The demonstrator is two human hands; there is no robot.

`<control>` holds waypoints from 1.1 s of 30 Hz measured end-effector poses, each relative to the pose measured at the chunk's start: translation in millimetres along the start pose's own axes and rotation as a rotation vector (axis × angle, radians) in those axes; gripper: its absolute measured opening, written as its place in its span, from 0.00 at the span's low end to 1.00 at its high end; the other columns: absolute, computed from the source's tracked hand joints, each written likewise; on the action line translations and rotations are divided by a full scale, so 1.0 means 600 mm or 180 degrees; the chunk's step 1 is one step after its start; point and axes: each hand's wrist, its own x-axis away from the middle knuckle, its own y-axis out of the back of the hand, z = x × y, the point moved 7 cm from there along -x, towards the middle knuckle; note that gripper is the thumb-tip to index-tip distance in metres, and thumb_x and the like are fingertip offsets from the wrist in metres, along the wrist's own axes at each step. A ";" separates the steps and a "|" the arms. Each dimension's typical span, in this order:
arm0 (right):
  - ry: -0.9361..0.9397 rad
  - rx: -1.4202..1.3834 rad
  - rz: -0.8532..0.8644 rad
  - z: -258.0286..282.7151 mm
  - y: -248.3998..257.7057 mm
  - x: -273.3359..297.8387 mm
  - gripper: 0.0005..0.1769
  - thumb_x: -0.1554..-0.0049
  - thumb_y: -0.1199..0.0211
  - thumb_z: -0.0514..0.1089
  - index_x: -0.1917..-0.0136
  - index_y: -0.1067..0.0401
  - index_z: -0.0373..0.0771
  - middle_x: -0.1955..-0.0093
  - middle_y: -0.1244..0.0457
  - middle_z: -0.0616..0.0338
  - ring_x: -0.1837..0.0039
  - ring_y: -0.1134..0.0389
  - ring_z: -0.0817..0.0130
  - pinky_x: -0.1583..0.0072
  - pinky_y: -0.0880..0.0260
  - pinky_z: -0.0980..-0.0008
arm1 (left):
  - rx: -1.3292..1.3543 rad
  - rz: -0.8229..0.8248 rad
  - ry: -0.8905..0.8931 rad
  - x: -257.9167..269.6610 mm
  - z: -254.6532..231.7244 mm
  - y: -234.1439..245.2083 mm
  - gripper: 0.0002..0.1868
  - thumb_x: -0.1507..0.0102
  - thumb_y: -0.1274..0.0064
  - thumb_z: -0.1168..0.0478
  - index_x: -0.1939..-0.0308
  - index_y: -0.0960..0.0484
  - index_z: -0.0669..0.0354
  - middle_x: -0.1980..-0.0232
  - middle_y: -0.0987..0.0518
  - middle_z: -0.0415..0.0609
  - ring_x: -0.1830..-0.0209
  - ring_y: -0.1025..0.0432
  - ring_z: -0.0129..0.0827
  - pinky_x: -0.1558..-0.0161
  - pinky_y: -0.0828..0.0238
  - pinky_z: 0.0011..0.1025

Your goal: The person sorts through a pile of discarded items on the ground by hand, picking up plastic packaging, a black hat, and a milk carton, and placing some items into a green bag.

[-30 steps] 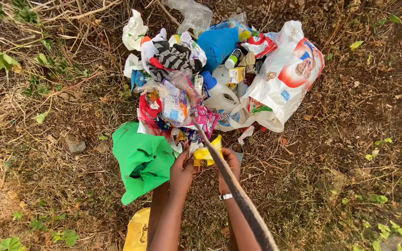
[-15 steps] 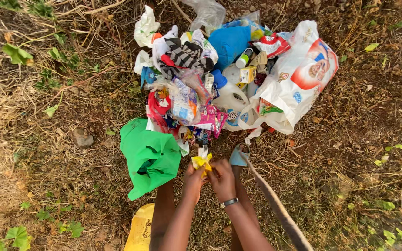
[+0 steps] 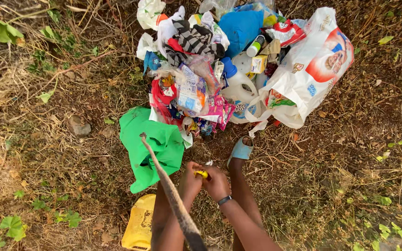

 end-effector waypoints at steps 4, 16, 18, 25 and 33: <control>-0.0407 -0.0746 -0.0679 -0.135 -0.033 -0.057 0.19 0.55 0.29 0.31 0.48 0.20 0.39 0.51 0.26 0.52 0.52 0.24 0.65 0.51 0.22 0.66 | 0.1411 0.0105 -0.0028 -0.030 -0.001 -0.009 0.21 0.36 0.53 0.63 0.38 0.32 0.54 0.38 0.24 0.52 0.45 0.24 0.42 0.49 0.23 0.37; -0.0139 0.0320 -0.0049 -0.201 -0.084 -0.152 0.34 0.50 0.33 0.31 0.30 0.30 0.45 0.38 0.33 0.47 0.41 0.30 0.53 0.42 0.27 0.58 | 0.1705 -0.0027 -0.0063 -0.241 -0.008 -0.025 0.30 0.37 0.49 0.66 0.29 0.30 0.50 0.28 0.35 0.53 0.33 0.33 0.40 0.38 0.32 0.35; 0.0271 0.0242 -0.0108 -0.192 -0.103 -0.170 0.37 0.47 0.38 0.30 0.25 0.36 0.45 0.33 0.36 0.45 0.34 0.34 0.49 0.38 0.30 0.56 | 0.1891 -0.0031 -0.0178 -0.261 -0.012 -0.018 0.31 0.37 0.50 0.66 0.28 0.31 0.51 0.27 0.34 0.54 0.33 0.32 0.40 0.39 0.33 0.34; 0.1770 0.2712 -0.0373 -0.215 -0.189 -0.249 0.33 0.43 0.47 0.40 0.24 0.39 0.34 0.23 0.43 0.44 0.23 0.45 0.49 0.24 0.44 0.51 | 0.2201 0.0266 -0.0160 -0.313 0.016 -0.038 0.36 0.38 0.51 0.66 0.24 0.36 0.51 0.26 0.30 0.57 0.34 0.32 0.40 0.40 0.34 0.31; 0.1191 0.2957 -0.0270 -0.160 -0.225 -0.353 0.32 0.43 0.47 0.41 0.25 0.39 0.37 0.23 0.44 0.41 0.22 0.48 0.46 0.25 0.45 0.49 | 0.1935 -0.0368 -0.1045 -0.236 0.000 0.005 0.35 0.40 0.45 0.68 0.28 0.33 0.54 0.26 0.36 0.51 0.33 0.34 0.43 0.40 0.36 0.35</control>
